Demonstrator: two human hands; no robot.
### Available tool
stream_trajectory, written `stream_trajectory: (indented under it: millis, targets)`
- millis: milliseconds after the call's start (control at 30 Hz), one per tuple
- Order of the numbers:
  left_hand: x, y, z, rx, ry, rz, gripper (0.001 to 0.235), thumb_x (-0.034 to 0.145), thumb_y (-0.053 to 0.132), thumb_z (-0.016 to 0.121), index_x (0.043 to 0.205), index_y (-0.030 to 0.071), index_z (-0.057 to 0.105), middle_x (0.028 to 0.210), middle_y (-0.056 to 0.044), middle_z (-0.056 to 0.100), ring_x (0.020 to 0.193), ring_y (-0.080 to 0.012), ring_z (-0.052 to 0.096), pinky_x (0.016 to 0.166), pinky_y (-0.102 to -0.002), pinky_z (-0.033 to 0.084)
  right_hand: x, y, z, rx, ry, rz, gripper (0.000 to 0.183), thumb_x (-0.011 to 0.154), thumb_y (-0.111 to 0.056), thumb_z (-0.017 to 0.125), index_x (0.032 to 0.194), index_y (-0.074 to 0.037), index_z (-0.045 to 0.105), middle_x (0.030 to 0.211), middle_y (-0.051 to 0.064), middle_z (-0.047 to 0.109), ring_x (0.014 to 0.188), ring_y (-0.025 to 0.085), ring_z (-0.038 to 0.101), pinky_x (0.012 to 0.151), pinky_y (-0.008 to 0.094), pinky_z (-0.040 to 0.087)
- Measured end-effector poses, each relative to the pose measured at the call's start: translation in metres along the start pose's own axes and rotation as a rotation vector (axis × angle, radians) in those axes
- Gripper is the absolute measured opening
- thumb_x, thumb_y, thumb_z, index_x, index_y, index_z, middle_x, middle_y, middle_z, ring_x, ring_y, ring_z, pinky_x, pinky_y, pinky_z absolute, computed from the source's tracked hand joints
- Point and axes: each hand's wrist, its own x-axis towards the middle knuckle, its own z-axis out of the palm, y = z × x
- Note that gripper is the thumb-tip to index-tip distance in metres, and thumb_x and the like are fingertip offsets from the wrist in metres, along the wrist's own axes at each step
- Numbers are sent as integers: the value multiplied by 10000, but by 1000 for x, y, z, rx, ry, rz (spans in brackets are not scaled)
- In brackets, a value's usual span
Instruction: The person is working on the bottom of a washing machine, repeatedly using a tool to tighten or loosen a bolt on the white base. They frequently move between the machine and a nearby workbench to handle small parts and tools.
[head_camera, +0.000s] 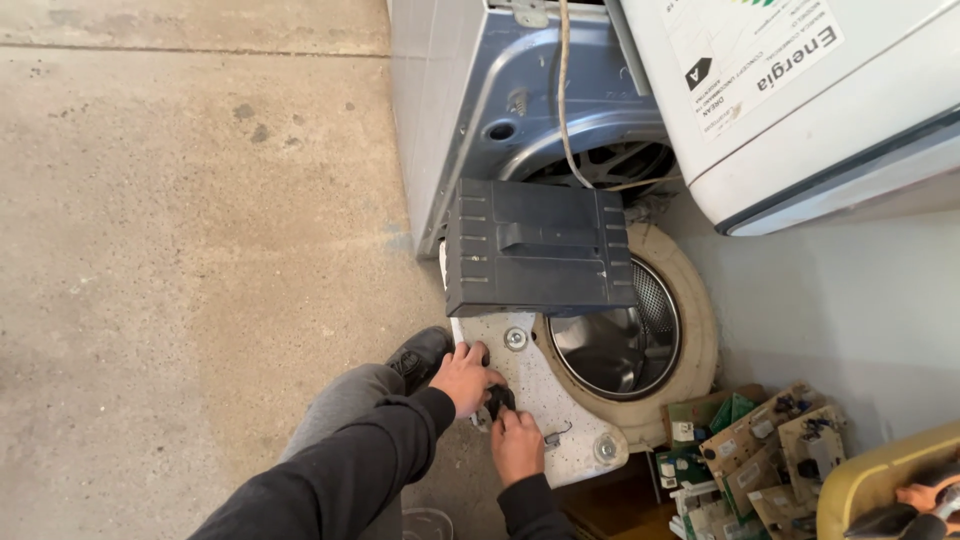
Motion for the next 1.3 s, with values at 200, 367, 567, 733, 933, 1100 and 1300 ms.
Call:
stream_trajectory:
  millis: [200,367,567,733,933,1100,1300]
  targets:
    - [-4,2,-3,-20,14,6,391,792,176,802,1153,325,780,1293,-119,488,1218,-386,430,986,-444,447,-9,2,-4,-9,-24,60,183,823,-153,730,984,-77,774,894,195,696,807,410,691,736,491,566]
    - [-2,-2,3,-14,41,30,385,782,171,808,1138,316,791,1302,-138,496,1210,-403,437,1009,-440,450,1,-4,-3,1,-11,42,176,819,-151,736,973,-71,765,904,194,701,807,411,694,732,492,569]
    - [0,-2,3,13,57,49,365,792,183,800,1134,308,793,1306,-139,510,1194,-400,447,998,-449,444,-1,3,5,-30,-16,26,154,814,-152,729,947,-81,756,886,187,697,795,413,692,720,499,569]
    - [-4,-2,10,39,97,8,340,813,182,763,1113,335,808,1320,-121,519,1218,-386,450,991,-447,428,3,3,14,-82,-15,-3,124,813,-176,745,882,-74,731,877,190,685,798,427,676,707,518,554]
    - [-6,1,6,20,21,-37,392,784,211,775,1151,349,774,1352,-136,480,1211,-404,426,961,-473,405,-6,3,14,-58,-15,-21,158,802,-185,751,926,-88,739,853,194,679,787,428,676,699,524,550]
    - [2,-6,8,-15,8,-49,405,770,192,787,1133,371,788,1339,-122,482,1214,-393,429,979,-450,404,-7,7,9,-58,-26,-6,167,805,-180,743,942,-83,745,870,193,684,800,429,676,714,515,554]
    - [-2,2,0,0,17,-83,397,768,186,788,1117,375,787,1303,-92,499,1211,-374,431,968,-455,401,-8,8,16,-60,17,-1,144,818,-185,733,919,-82,738,883,189,687,791,424,679,711,510,560]
